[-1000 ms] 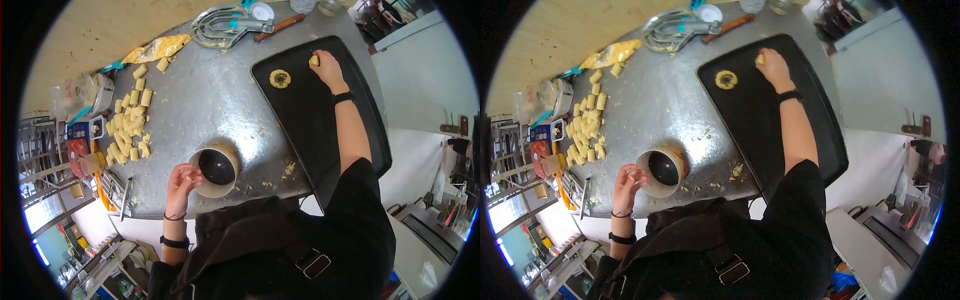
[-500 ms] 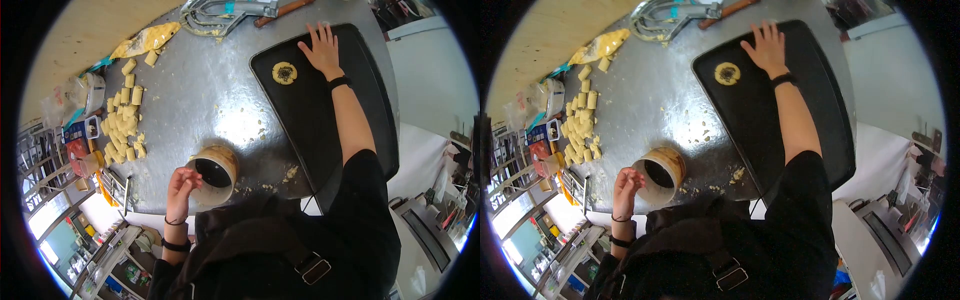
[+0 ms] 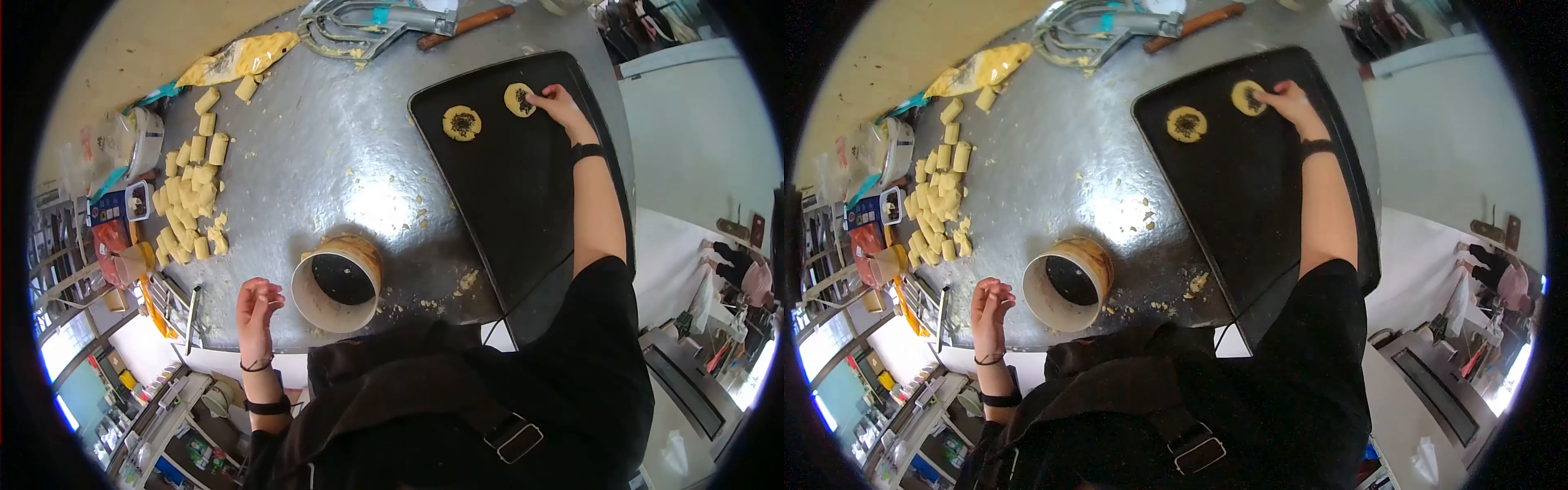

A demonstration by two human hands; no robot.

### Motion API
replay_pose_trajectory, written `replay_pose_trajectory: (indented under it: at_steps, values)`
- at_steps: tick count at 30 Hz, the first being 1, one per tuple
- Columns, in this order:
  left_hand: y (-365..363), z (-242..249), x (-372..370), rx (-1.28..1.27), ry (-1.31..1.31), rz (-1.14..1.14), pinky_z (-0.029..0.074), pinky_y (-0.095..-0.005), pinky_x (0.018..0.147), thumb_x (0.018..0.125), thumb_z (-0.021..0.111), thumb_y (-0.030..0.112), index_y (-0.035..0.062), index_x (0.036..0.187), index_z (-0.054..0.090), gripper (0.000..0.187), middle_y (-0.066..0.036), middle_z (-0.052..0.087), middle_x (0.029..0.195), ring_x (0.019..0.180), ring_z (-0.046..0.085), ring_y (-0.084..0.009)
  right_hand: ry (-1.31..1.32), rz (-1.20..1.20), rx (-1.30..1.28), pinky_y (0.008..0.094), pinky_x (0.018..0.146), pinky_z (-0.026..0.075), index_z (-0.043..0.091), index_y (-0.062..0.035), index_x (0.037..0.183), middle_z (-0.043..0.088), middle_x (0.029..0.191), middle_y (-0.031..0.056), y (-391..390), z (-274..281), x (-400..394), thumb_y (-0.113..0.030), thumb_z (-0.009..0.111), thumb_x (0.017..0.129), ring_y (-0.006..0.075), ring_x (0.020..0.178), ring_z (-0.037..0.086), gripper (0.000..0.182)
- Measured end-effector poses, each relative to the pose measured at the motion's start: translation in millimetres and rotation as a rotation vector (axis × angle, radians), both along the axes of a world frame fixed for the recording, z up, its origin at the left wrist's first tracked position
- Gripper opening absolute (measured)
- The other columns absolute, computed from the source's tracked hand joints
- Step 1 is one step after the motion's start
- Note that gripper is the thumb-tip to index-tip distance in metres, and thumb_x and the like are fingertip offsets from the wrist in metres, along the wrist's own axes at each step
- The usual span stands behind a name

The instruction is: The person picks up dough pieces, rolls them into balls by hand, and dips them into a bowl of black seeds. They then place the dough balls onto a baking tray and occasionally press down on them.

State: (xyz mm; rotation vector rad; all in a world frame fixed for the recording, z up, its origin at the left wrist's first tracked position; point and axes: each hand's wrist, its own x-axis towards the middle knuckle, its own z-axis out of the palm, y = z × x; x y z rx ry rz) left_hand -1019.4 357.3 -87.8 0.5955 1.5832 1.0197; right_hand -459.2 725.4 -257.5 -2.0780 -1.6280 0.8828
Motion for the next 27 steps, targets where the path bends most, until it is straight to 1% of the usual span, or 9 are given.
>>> replay_pose_trajectory:
  at_steps: [9, 11, 13, 14, 16, 19, 21, 25, 27]
  values:
    - [-3, -16, -22, -0.002, 0.003, 0.043, 0.047, -0.0278, 0.081, 0.095, 0.055, 0.021, 0.0068, 0.111, 0.054, 0.021, -0.006, 0.061, 0.1, 0.088, 0.059, -0.0138, -0.296, 0.092, -0.046, 0.0377, 0.087, 0.049, 0.061, 0.0056, 0.106, 0.064, 0.105, 0.022, 5, 4, -11, -0.054, 0.083, 0.056, 0.0322, 0.1, 0.062, 0.081]
    - [-3, -25, -36, -0.005, 0.054, 0.096, 0.048, -0.0272, 0.081, 0.095, 0.055, 0.021, 0.0066, 0.109, 0.055, 0.02, -0.006, 0.061, 0.1, 0.089, 0.059, -0.0134, -0.219, 0.118, -0.02, 0.0373, 0.086, 0.049, 0.061, 0.0057, 0.107, 0.064, 0.104, 0.021, 7, -5, -6, -0.053, 0.082, 0.058, 0.0292, 0.099, 0.062, 0.079]
    - [-3, -36, -64, 0.011, 0.095, 0.11, 0.047, -0.0267, 0.08, 0.094, 0.057, 0.021, 0.0067, 0.11, 0.056, 0.021, -0.005, 0.062, 0.101, 0.092, 0.058, -0.0124, -0.031, 0.088, 0.057, 0.0317, 0.08, 0.048, 0.06, 0.0045, 0.104, 0.065, 0.097, 0.0137, 3, -20, 7, -0.047, 0.081, 0.067, 0.02, 0.089, 0.061, 0.066]
    - [-3, -42, -81, 0.025, 0.217, 0.118, 0.047, -0.028, 0.08, 0.094, 0.057, 0.02, 0.0061, 0.11, 0.056, 0.021, -0.004, 0.062, 0.1, 0.091, 0.058, -0.0124, 0.023, 0.073, -0.009, 0.0276, 0.073, 0.046, 0.06, 0.002, 0.1, 0.063, 0.091, 0.0078, -9, 19, -14, -0.045, 0.079, 0.071, 0.0142, 0.083, 0.057, 0.059]
    - [2, -64, -127, 0.1, 0.567, 0.089, 0.047, -0.0311, 0.081, 0.091, 0.06, 0.018, 0.0046, 0.11, 0.055, 0.024, -0.004, 0.063, 0.098, 0.091, 0.059, -0.0157, 0.161, -0.107, 0.188, 0.0239, 0.068, 0.04, 0.056, -0.005, 0.087, 0.051, 0.079, -0.0014, -21, 21, -11, -0.036, 0.078, 0.077, 0.0092, 0.074, 0.046, 0.04]
    - [17, -101, -195, 0.167, 1.119, 0.043, 0.045, -0.0389, 0.089, 0.081, 0.067, 0.02, 0.0028, 0.111, 0.055, 0.036, -0.013, 0.061, 0.104, 0.1, 0.057, -0.0295, 0.224, -0.079, 0.296, 0.0225, 0.073, 0.038, 0.053, -0.0067, 0.09, 0.049, 0.083, -0.0022, -62, 53, -14, -0.023, 0.075, 0.082, 0.0081, 0.077, 0.045, 0.028]
    - [39, -103, -212, 0.256, 1.263, 0.023, 0.042, -0.0422, 0.092, 0.079, 0.069, 0.024, 0.0024, 0.112, 0.055, 0.042, -0.018, 0.058, 0.112, 0.106, 0.054, -0.0344, 0.29, 0.024, 0.391, 0.0222, 0.077, 0.039, 0.054, -0.006, 0.094, 0.049, 0.087, -0.0018, -98, 77, -20, -0.018, 0.073, 0.083, 0.0086, 0.081, 0.046, 0.025]
    - [50, -118, -220, 0.252, 1.463, 0.057, 0.038, -0.0457, 0.098, 0.08, 0.067, 0.027, 0.0001, 0.116, 0.055, 0.046, -0.023, 0.051, 0.124, 0.116, 0.047, -0.0389, 0.28, -0.04, 0.354, 0.0239, 0.083, 0.039, 0.054, -0.0054, 0.105, 0.051, 0.097, -0.0008, -192, 143, -51, -0.013, 0.067, 0.087, 0.0092, 0.09, 0.048, 0.023]
    - [37, -152, -228, 0.304, 1.483, 0.055, 0.038, -0.0458, 0.099, 0.081, 0.065, 0.026, -0.001, 0.119, 0.053, 0.048, -0.023, 0.05, 0.126, 0.117, 0.046, -0.0398, 0.317, -0.1, 0.37, 0.0236, 0.083, 0.038, 0.054, -0.0057, 0.108, 0.052, 0.1, -0.0005, -241, 171, -74, -0.013, 0.065, 0.089, 0.0092, 0.093, 0.049, 0.024]
